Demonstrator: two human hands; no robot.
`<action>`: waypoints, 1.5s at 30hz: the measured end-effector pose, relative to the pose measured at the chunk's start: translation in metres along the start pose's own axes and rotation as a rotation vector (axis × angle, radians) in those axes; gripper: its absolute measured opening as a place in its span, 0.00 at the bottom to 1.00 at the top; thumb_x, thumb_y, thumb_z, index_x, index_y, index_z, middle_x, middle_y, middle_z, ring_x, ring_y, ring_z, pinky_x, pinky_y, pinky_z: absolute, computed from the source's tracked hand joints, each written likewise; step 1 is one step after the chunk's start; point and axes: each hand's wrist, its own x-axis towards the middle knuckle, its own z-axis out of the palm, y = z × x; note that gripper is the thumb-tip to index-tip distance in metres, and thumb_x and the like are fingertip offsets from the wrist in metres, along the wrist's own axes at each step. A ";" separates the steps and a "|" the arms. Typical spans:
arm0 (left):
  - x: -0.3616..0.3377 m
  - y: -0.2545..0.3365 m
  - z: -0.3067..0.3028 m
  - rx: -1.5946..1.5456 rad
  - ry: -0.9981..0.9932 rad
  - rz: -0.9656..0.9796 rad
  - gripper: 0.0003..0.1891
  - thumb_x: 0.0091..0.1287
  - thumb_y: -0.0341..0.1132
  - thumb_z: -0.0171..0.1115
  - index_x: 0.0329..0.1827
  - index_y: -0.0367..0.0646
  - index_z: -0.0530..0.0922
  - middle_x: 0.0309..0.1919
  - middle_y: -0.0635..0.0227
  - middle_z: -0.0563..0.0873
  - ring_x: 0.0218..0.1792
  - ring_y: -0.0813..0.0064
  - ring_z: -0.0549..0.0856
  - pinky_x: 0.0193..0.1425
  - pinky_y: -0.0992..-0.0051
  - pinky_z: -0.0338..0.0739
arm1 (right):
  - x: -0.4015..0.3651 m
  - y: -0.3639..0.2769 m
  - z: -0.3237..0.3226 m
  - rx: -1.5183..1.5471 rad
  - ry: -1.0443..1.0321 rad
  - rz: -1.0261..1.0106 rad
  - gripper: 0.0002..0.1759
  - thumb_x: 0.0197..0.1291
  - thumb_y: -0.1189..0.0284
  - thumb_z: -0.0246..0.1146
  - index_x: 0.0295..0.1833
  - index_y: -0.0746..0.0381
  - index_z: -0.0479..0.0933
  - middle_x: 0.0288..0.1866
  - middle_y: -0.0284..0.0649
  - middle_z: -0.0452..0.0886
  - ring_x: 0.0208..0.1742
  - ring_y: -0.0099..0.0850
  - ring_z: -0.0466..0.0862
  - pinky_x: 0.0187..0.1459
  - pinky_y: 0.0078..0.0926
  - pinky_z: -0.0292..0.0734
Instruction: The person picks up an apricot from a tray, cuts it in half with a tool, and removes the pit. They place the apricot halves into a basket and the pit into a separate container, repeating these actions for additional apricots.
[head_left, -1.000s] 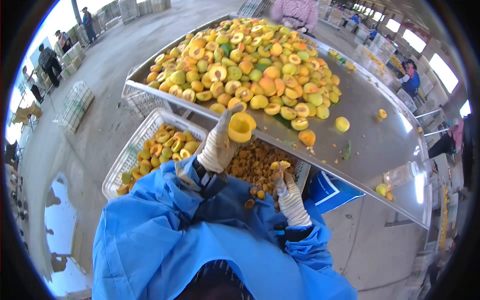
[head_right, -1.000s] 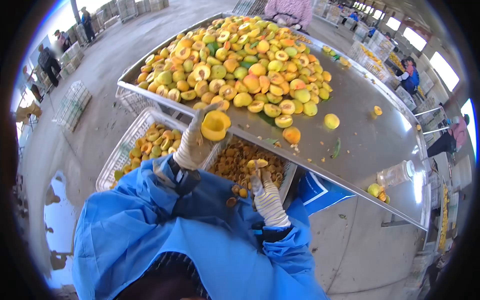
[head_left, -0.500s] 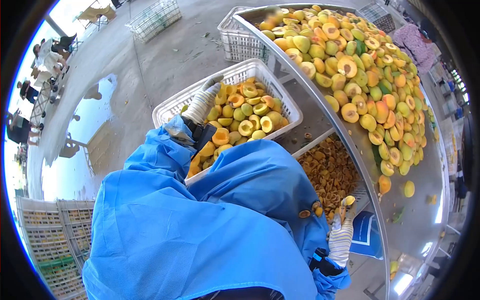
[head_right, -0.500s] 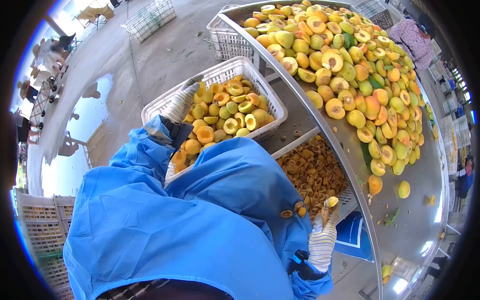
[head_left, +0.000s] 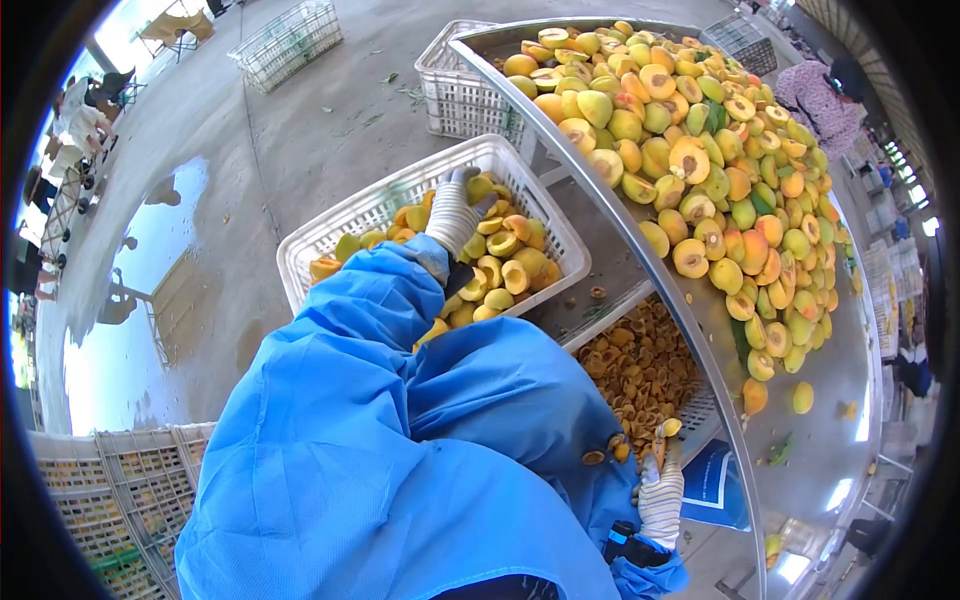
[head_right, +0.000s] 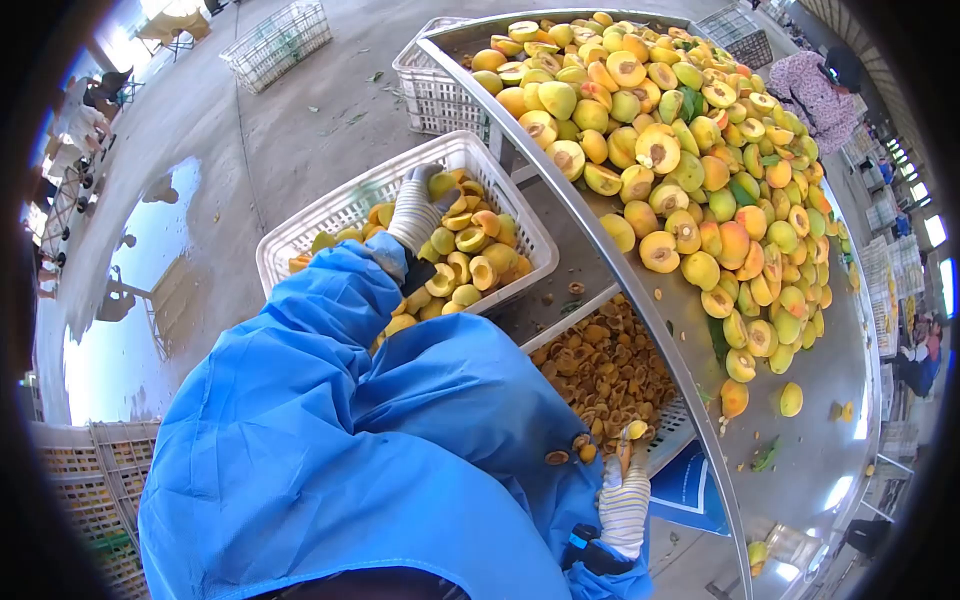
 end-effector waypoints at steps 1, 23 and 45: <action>0.020 -0.001 0.010 0.007 0.016 0.001 0.30 0.52 0.35 0.79 0.57 0.42 0.75 0.52 0.51 0.79 0.52 0.52 0.80 0.60 0.63 0.76 | 0.000 0.000 0.001 -0.005 0.005 -0.001 0.32 0.69 0.65 0.58 0.76 0.56 0.60 0.25 0.33 0.71 0.15 0.20 0.66 0.15 0.22 0.63; 0.030 0.112 0.027 -0.856 0.141 -0.130 0.13 0.73 0.24 0.56 0.59 0.41 0.79 0.52 0.67 0.83 0.51 0.76 0.79 0.60 0.74 0.75 | 0.014 0.007 -0.012 -0.489 0.119 -0.325 0.33 0.65 0.68 0.57 0.76 0.53 0.60 0.49 0.62 0.81 0.46 0.59 0.81 0.48 0.50 0.77; -0.105 0.476 0.192 0.110 -1.365 1.098 0.29 0.57 0.43 0.69 0.64 0.51 0.77 0.61 0.56 0.80 0.60 0.54 0.79 0.63 0.58 0.74 | -0.010 0.026 -0.025 -0.365 0.215 -0.265 0.33 0.65 0.62 0.58 0.73 0.61 0.60 0.42 0.58 0.83 0.42 0.55 0.83 0.45 0.46 0.79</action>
